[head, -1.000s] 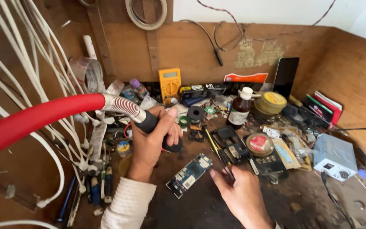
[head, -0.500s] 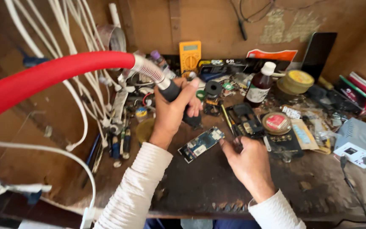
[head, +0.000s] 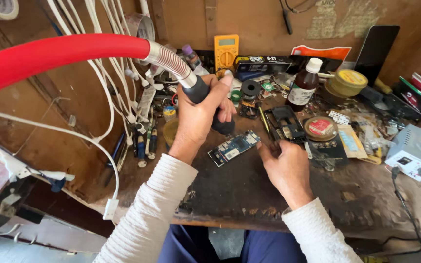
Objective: The person repairs a mobile phone circuit board by hand using a small tool and a hot air rework station. They apply a substance from a small yellow jar to the board, manipulate components with a thin tool, and heat the board with a hot air gun.
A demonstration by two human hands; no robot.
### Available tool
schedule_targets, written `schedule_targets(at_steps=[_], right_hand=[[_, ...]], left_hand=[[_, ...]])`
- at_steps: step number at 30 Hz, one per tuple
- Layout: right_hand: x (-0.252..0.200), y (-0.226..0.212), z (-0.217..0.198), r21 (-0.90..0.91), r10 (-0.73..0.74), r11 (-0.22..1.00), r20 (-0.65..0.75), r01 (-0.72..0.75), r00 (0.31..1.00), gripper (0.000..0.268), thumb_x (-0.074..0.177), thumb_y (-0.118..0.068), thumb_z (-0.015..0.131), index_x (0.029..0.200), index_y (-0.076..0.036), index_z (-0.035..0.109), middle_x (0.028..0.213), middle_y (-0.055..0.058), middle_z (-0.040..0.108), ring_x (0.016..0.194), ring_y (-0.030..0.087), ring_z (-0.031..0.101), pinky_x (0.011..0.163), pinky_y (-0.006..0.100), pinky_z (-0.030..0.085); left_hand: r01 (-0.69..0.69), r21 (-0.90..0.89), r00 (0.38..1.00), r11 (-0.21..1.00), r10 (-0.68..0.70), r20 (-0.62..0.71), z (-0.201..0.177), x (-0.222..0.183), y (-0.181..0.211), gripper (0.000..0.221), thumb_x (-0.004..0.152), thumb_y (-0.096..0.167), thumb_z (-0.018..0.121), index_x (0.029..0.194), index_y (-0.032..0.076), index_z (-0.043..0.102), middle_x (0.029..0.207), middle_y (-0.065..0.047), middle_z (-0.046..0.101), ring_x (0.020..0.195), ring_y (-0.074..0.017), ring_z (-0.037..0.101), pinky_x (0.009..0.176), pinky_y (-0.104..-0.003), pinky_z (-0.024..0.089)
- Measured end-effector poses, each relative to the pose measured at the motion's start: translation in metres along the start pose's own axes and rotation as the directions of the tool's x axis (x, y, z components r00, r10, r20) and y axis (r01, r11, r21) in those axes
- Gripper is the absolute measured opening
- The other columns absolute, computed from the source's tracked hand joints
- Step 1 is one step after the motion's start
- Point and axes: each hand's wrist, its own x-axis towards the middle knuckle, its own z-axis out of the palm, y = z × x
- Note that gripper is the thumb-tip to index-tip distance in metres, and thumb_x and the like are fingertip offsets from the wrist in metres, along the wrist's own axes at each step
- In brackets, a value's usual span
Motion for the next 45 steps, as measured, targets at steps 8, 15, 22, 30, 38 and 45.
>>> schedule_targets(at_steps=[8, 15, 22, 30, 38, 45], right_hand=[[-0.007, 0.000, -0.010, 0.091, 0.064, 0.994, 0.019, -0.065, 0.998, 0.045, 0.081, -0.040, 0.081, 0.074, 0.003, 0.069, 0.060, 0.021, 0.064, 0.054, 0.035, 0.065, 0.056, 0.044, 0.049], [-0.011, -0.004, -0.013, 0.082, 0.040, 0.996, -0.003, -0.040, 0.999, 0.047, 0.081, -0.042, 0.080, 0.072, 0.003, 0.068, 0.062, 0.021, 0.065, 0.056, 0.037, 0.065, 0.055, 0.045, 0.048], [-0.013, -0.005, -0.010, 0.036, 0.060, 0.998, -0.033, -0.059, 0.998, 0.041, 0.102, -0.038, 0.064, 0.088, 0.001, 0.069, 0.076, 0.028, 0.067, 0.076, 0.051, 0.065, 0.065, 0.057, 0.049], [-0.010, -0.008, -0.015, -0.146, 0.065, 0.988, 0.033, -0.060, 0.997, 0.024, 0.093, -0.021, 0.064, 0.109, -0.003, 0.070, 0.106, 0.023, 0.063, 0.095, 0.047, 0.064, 0.080, 0.055, 0.052], [-0.011, -0.020, -0.018, -0.284, 0.015, 0.959, 0.016, -0.010, 1.000, 0.020, 0.087, -0.023, 0.074, 0.100, -0.008, 0.072, 0.104, 0.014, 0.065, 0.094, 0.039, 0.067, 0.078, 0.051, 0.055], [-0.012, -0.020, -0.019, -0.377, -0.035, 0.926, -0.050, 0.014, 0.998, 0.022, 0.084, -0.030, 0.077, 0.095, -0.012, 0.074, 0.099, 0.010, 0.066, 0.098, 0.034, 0.067, 0.073, 0.049, 0.056]], left_hand=[[-0.011, 0.004, 1.000, 1.000, 0.011, -0.004, 0.004, -0.007, 0.011, 0.042, 0.100, 0.012, 0.067, 0.061, 0.009, 0.049, 0.051, -0.002, 0.053, 0.043, -0.0134, 0.054, 0.053, -0.033, 0.054], [-0.031, 0.016, 0.999, 0.999, 0.032, -0.026, 0.006, -0.008, 0.012, 0.042, 0.100, 0.012, 0.068, 0.062, 0.009, 0.049, 0.052, -0.002, 0.053, 0.043, -0.0123, 0.053, 0.055, -0.032, 0.054], [-0.062, 0.094, 0.994, 0.994, 0.070, -0.085, 0.011, -0.016, 0.014, 0.036, 0.101, 0.014, 0.068, 0.067, 0.007, 0.055, 0.057, -0.003, 0.058, 0.053, -0.0134, 0.060, 0.065, -0.030, 0.057], [-0.043, 0.173, 0.989, 0.984, 0.067, -0.135, 0.031, -0.038, 0.028, 0.027, 0.101, 0.024, 0.068, 0.089, 0.001, 0.068, 0.093, -0.008, 0.077, 0.093, -0.0159, 0.072, 0.093, -0.033, 0.058], [-0.190, 0.410, 0.951, 0.892, 0.271, -0.150, 0.038, -0.054, 0.025, 0.033, 0.102, 0.031, 0.069, 0.116, 0.002, 0.070, 0.139, -0.014, 0.063, 0.131, -0.0228, 0.059, 0.112, -0.036, 0.044], [0.160, 0.202, 0.902, 0.966, -0.060, -0.428, 0.046, -0.062, 0.016, 0.039, 0.094, 0.039, 0.072, 0.109, 0.002, 0.071, 0.102, -0.006, 0.069, 0.093, -0.0112, 0.063, 0.088, -0.027, 0.054]])
